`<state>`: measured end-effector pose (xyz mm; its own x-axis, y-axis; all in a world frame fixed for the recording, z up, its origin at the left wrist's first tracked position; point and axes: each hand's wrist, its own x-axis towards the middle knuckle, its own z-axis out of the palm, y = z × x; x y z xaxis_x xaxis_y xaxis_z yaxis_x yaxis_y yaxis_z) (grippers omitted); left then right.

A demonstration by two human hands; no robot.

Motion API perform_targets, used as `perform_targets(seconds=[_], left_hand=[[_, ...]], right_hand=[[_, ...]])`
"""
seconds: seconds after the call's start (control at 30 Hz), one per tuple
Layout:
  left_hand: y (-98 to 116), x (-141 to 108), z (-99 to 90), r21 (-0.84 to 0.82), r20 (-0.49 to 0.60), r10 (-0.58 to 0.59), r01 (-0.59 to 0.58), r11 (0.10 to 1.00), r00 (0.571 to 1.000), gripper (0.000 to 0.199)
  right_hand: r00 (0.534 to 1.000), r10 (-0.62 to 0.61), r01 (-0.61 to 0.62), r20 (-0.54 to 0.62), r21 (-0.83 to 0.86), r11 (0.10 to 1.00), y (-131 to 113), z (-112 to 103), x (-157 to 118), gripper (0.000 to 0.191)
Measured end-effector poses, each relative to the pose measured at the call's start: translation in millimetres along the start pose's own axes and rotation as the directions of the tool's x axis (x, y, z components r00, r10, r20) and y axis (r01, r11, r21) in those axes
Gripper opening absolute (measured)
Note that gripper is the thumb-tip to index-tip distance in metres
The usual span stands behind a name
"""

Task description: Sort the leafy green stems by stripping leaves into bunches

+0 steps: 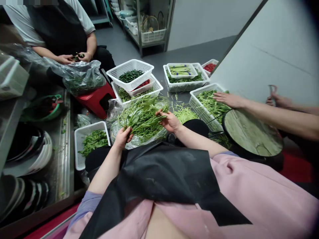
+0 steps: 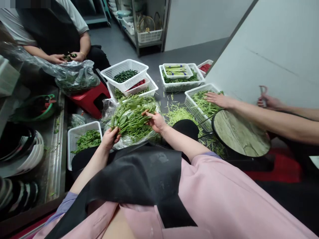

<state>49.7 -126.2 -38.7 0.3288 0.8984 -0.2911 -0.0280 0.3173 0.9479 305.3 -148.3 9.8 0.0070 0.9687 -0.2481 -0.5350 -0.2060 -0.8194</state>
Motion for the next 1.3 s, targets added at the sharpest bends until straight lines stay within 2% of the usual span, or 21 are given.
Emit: perform_targets(seconds=[0.13,0.3,0.4,0.5,0.57,0.63,0.67,0.7,0.77,0.8,0.87,0.93,1.0,1.3], left_hand=[[2.6,-1.1,1.3,0.035,0.0,0.03,-0.03,0.999,1.0,0.046],[3.8,-3.9,3.4,0.05,0.014,0.03,-0.031,0.998,0.999,0.047],[3.0,-4.6,3.2,0.055,0.024,0.026,-0.027,0.998,0.999,0.046],[2.5,-5.0,2.2,0.053,0.027,0.027,-0.029,0.998,0.999,0.046],[2.5,-5.1,1.3,0.047,0.031,0.022,-0.024,0.999,0.999,0.047],[2.4,-5.0,0.1,0.041,0.035,0.016,-0.017,0.999,0.999,0.048],[2.2,-4.8,-0.5,0.039,0.037,0.015,-0.016,0.999,0.999,0.048],[1.9,-4.5,-1.2,0.039,0.041,0.017,-0.018,0.999,0.999,0.048],[1.2,-3.8,-2.5,0.04,0.053,0.025,-0.027,0.999,0.998,0.048],[0.7,-3.5,-3.2,0.04,0.059,0.028,-0.031,0.999,0.998,0.048],[0.0,-3.3,-4.5,0.038,0.063,0.031,-0.033,0.999,0.998,0.047],[-0.5,-4.1,-6.0,0.042,0.065,0.032,-0.034,0.999,0.997,0.047],[-0.7,-5.6,-7.7,0.059,0.076,0.038,-0.042,0.997,0.996,0.047],[0.1,-13.0,-13.4,0.134,0.113,0.022,-0.037,0.99,0.993,0.046]], right_hand=[[0.996,-0.093,0.093,-0.007,-0.021,0.995,-7.3,-13.1,-2.9,0.038],[0.989,-0.151,0.15,-0.003,-0.095,0.984,-13.1,-20.1,-5.9,0.044],[0.976,-0.215,0.199,-0.048,-0.228,0.953,-11.7,-21.9,-1.8,0.045],[0.967,-0.231,0.157,-0.103,-0.475,0.866,-11.2,-27.3,1.2,0.027],[0.977,-0.197,0.081,-0.085,-0.704,0.705,-12.9,-32.4,-2.8,0.016],[0.958,-0.287,0.107,-0.015,-0.907,0.407,-15.6,-37.1,-11.3,0.02],[0.923,-0.381,0.155,0.059,-0.962,0.226,-17.1,-38.8,-15.8,0.023],[0.868,-0.469,0.206,0.161,-0.977,0.046,-18.6,-40.0,-19.4,0.025],[0.751,-0.542,0.284,0.377,-0.925,-0.25,-21.6,-40.8,-21.5,0.029],[0.712,-0.526,0.311,0.464,-0.881,-0.357,-23.1,-40.8,-19.5,0.03],[0.675,-0.462,0.333,0.575,-0.796,-0.505,-25.7,-40.9,-11.0,0.03],[0.665,-0.409,0.332,0.625,-0.738,-0.588,-27.1,-41.8,-1.0,0.031],[0.652,-0.371,0.351,0.661,-0.697,-0.626,-26.8,-43.8,6.1,0.03],[0.614,-0.296,0.457,0.732,-0.635,-0.623,-23.1,-49.8,16.9,0.027]])
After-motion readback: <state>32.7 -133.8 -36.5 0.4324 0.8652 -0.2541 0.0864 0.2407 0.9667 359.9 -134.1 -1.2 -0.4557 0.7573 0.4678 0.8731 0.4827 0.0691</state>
